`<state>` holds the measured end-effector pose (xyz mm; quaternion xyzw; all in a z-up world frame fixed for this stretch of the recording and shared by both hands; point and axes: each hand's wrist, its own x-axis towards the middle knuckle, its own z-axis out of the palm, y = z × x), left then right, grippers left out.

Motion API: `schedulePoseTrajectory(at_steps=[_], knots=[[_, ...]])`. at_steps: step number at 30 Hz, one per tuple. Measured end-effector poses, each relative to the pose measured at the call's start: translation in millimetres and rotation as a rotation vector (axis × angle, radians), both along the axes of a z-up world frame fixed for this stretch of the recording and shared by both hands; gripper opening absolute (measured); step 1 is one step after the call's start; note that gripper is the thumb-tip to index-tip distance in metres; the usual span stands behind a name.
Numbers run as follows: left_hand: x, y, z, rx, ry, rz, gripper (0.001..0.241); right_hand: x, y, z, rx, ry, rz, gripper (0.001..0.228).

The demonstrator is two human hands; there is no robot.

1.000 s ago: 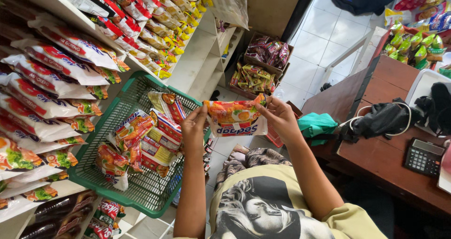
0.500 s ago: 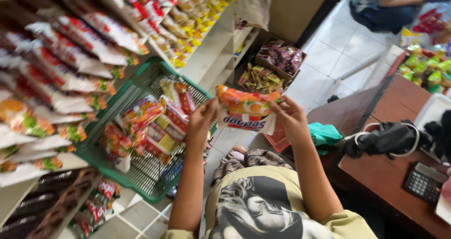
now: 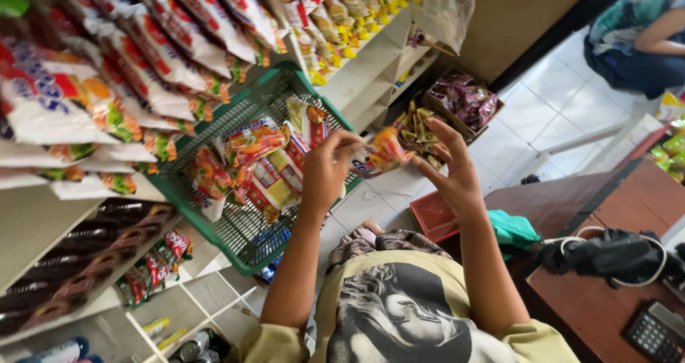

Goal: The person picks up several instant noodle packets from a green plastic basket and places them into a red plastic basket, then places more noodle packets from the shelf into the green basket.

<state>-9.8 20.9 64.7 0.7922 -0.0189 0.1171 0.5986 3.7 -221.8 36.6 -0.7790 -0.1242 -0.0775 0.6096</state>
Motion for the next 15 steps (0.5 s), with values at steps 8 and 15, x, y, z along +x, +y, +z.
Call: schedulePoseTrajectory(at_steps=[8,15], knots=[[-5,6,32,0.201,-0.068,-0.091,0.013,14,43,-3,0.259,0.271,0.157,0.023],[-40,37,-22,-0.094,-0.095,0.122,0.055,28,49,-10,0.59,0.348,0.083,0.02]])
